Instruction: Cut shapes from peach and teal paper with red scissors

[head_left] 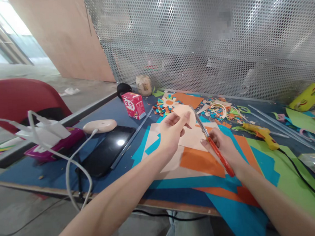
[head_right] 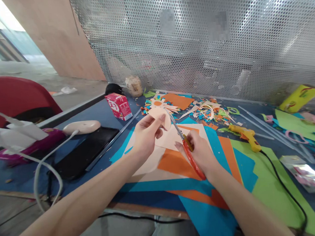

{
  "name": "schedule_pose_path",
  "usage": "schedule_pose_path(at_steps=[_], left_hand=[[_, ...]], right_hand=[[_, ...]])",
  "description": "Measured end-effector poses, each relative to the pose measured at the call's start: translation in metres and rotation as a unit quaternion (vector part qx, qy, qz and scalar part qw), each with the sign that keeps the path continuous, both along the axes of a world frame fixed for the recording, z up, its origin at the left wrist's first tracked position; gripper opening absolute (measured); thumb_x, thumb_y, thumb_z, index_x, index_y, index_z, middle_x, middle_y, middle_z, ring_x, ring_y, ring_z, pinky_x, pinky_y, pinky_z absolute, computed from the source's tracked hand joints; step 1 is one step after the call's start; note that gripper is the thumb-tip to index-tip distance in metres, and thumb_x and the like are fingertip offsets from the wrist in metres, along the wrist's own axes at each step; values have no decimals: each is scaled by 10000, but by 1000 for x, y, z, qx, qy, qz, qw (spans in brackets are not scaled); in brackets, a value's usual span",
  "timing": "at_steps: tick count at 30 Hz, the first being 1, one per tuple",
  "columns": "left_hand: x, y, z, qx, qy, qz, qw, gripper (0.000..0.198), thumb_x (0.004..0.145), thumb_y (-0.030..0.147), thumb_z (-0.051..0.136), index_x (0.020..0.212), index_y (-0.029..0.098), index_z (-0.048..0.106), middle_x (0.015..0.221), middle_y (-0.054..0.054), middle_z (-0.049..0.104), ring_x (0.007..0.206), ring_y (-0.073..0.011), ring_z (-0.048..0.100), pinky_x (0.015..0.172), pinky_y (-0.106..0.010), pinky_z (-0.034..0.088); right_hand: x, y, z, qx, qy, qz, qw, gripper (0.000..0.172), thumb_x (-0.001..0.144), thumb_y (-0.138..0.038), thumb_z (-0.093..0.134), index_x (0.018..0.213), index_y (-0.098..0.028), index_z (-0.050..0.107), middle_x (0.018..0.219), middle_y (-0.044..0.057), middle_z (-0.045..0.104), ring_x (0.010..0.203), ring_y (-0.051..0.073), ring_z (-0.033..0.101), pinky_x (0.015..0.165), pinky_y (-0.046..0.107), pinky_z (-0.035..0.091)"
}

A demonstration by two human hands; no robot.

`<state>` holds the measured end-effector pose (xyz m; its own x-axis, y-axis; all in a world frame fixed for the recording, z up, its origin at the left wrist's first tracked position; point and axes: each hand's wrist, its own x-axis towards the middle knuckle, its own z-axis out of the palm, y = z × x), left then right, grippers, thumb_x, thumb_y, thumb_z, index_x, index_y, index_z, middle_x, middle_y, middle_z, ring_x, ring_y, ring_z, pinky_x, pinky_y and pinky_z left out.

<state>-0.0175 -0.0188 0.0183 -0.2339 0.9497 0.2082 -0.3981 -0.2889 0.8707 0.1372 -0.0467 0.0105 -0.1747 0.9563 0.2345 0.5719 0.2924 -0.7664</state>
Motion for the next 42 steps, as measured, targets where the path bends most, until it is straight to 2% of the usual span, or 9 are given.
schedule_pose_path(at_steps=[12,20,23,29,38,42], left_hand=[[-1,1,-1,11,19,8,1000,338,639,398,790,590,159,556,517,44,549,379,-23,426,361,-178,230],[-5,4,-2,54,27,5,998,291,660,369,782,610,160,586,489,55,505,411,-26,372,388,-179,225],[-5,3,-1,51,26,2,998,290,658,369,782,610,159,587,489,56,501,412,-24,347,390,-179,217],[-3,2,0,33,21,7,999,316,601,383,816,609,158,595,490,46,524,415,-32,381,390,-176,235],[-4,4,-3,33,17,4,999,295,589,378,819,648,160,630,515,43,543,429,-37,408,389,-173,251],[-4,5,-2,31,8,3,999,298,576,377,826,652,160,635,506,54,518,424,-30,372,391,-170,250]], right_hand=[[1,0,0,12,1,-5,1000,502,708,-699,591,658,-251,369,504,-69,407,448,109,371,423,246,276],[2,1,-1,-3,2,-9,1000,494,702,-688,601,656,-249,381,531,-61,413,476,119,399,453,256,306],[1,0,0,-5,6,-12,1000,495,697,-693,594,647,-253,372,531,-61,409,474,118,391,449,257,299],[1,0,0,-7,4,-14,1000,503,686,-703,604,649,-252,385,510,-63,406,468,118,376,445,254,288],[2,1,-2,-6,6,-13,1000,507,685,-709,604,644,-254,385,496,-63,401,453,117,364,431,250,271],[2,1,-2,-3,6,-14,1000,511,682,-708,605,643,-254,373,495,-66,389,451,115,356,429,252,265]])
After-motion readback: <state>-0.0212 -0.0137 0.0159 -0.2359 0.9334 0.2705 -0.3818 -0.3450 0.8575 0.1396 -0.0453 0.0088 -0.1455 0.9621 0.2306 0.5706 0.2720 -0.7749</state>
